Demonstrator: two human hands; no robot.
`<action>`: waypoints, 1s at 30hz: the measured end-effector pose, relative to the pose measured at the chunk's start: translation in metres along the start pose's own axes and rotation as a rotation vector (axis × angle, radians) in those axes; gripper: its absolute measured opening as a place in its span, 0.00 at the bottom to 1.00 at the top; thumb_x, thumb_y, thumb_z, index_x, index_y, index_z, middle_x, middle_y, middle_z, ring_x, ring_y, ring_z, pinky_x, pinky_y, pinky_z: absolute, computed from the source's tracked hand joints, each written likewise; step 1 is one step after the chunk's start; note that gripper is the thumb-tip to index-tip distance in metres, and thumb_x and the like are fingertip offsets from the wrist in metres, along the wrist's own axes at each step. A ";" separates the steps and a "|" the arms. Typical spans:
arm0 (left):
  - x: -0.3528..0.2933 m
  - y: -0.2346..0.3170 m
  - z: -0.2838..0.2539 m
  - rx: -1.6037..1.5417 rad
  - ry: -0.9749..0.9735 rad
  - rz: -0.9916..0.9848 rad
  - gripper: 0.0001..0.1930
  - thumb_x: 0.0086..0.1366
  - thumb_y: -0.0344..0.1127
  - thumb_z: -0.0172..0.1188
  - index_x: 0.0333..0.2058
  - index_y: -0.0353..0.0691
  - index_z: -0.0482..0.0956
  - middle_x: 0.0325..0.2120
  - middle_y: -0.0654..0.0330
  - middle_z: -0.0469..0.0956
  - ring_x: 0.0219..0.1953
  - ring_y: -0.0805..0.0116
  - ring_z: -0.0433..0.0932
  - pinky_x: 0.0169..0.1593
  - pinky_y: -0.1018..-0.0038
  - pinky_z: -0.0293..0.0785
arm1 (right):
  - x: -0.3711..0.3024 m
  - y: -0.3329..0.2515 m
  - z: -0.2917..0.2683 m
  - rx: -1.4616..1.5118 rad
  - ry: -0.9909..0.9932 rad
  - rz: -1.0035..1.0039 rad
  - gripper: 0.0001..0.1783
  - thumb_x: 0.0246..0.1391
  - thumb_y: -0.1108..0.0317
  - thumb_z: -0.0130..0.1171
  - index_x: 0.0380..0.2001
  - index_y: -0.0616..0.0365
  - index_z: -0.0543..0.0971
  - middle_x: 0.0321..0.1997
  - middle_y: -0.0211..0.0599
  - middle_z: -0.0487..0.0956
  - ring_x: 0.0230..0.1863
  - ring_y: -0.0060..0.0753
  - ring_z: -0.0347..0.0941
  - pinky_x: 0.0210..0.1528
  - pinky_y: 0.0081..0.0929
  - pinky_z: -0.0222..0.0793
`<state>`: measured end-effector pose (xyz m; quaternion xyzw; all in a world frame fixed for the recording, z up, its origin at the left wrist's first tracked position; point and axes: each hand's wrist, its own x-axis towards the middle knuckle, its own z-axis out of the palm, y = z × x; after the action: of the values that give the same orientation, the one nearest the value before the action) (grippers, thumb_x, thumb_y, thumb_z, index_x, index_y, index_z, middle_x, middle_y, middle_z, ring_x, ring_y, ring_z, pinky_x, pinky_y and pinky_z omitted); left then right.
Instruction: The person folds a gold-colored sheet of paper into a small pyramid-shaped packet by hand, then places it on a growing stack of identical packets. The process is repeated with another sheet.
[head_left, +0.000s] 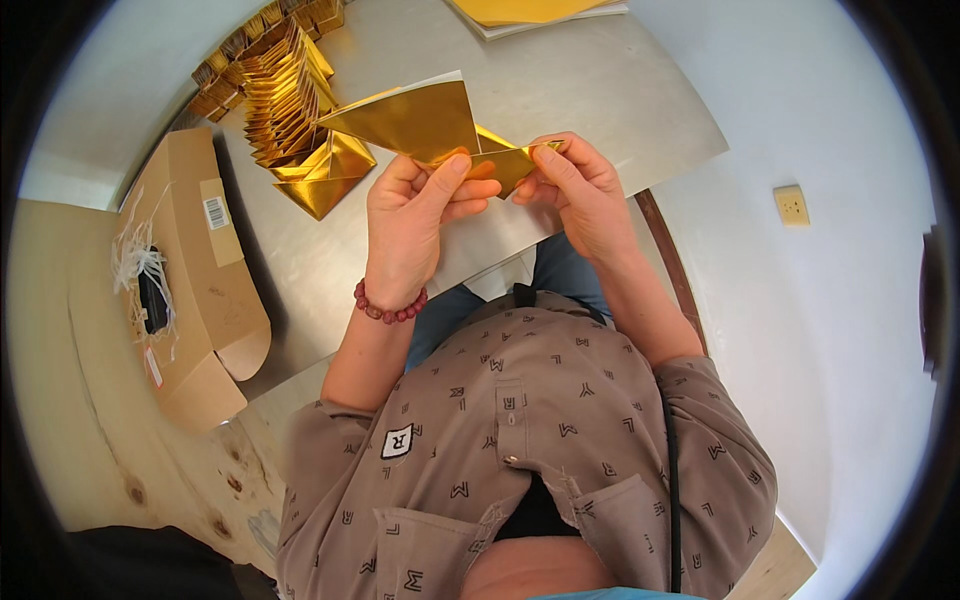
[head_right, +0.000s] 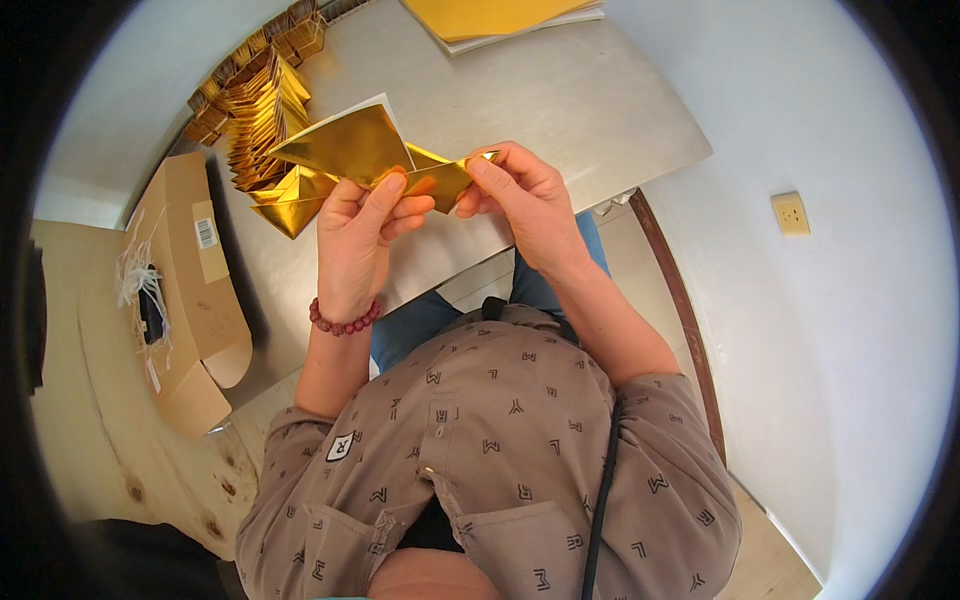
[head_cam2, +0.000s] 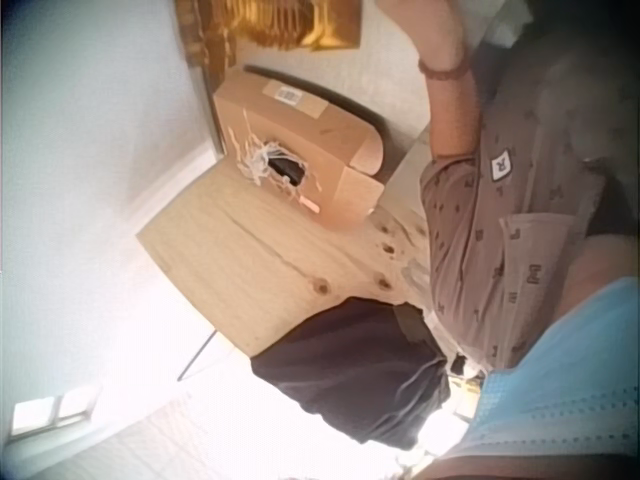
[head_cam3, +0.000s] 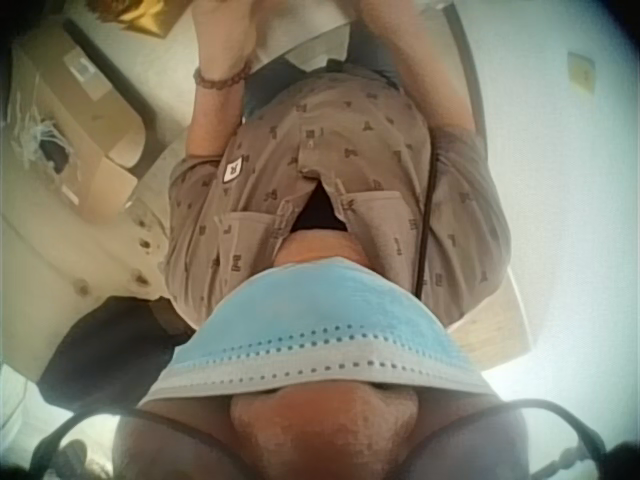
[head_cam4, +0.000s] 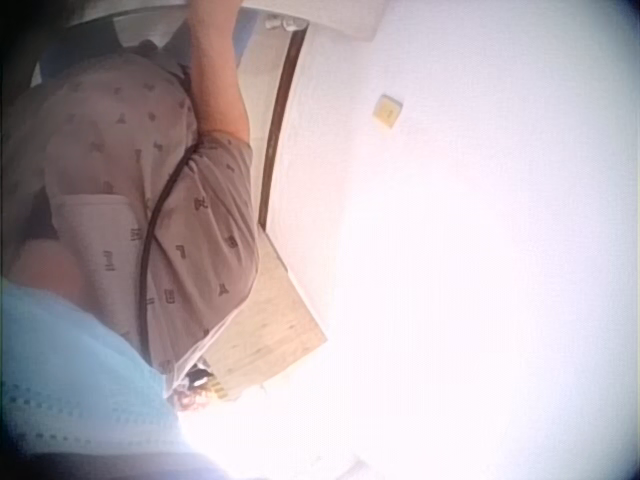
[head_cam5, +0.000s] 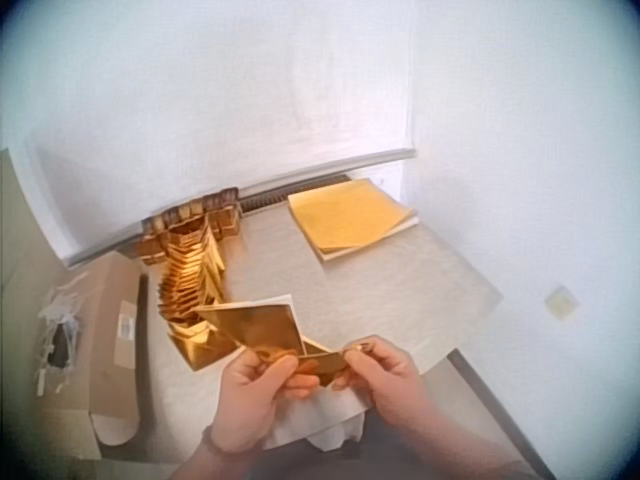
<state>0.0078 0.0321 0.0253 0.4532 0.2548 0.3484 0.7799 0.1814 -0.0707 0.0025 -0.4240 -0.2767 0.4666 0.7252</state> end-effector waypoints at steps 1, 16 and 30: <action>0.000 0.000 0.000 0.004 -0.005 0.001 0.09 0.74 0.32 0.62 0.46 0.31 0.79 0.39 0.51 0.86 0.40 0.63 0.89 0.40 0.77 0.86 | 0.000 0.001 0.000 -0.007 0.006 -0.001 0.10 0.70 0.64 0.61 0.44 0.60 0.82 0.32 0.32 0.84 0.33 0.24 0.83 0.40 0.22 0.79; 0.000 -0.004 -0.001 0.035 -0.003 0.003 0.08 0.75 0.32 0.61 0.45 0.33 0.80 0.41 0.45 0.86 0.39 0.64 0.89 0.39 0.78 0.86 | 0.001 0.005 -0.005 -0.076 0.025 -0.044 0.11 0.72 0.62 0.58 0.40 0.59 0.81 0.32 0.31 0.83 0.33 0.22 0.82 0.40 0.20 0.77; 0.001 -0.003 0.001 0.014 0.001 -0.005 0.09 0.75 0.32 0.61 0.45 0.31 0.78 0.40 0.53 0.86 0.40 0.66 0.89 0.41 0.78 0.86 | -0.003 0.003 -0.011 -0.193 -0.019 -0.088 0.10 0.69 0.65 0.61 0.43 0.62 0.82 0.38 0.29 0.83 0.36 0.18 0.78 0.46 0.19 0.73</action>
<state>0.0101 0.0307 0.0227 0.4580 0.2588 0.3446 0.7775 0.1876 -0.0763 -0.0051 -0.4750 -0.3454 0.4096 0.6981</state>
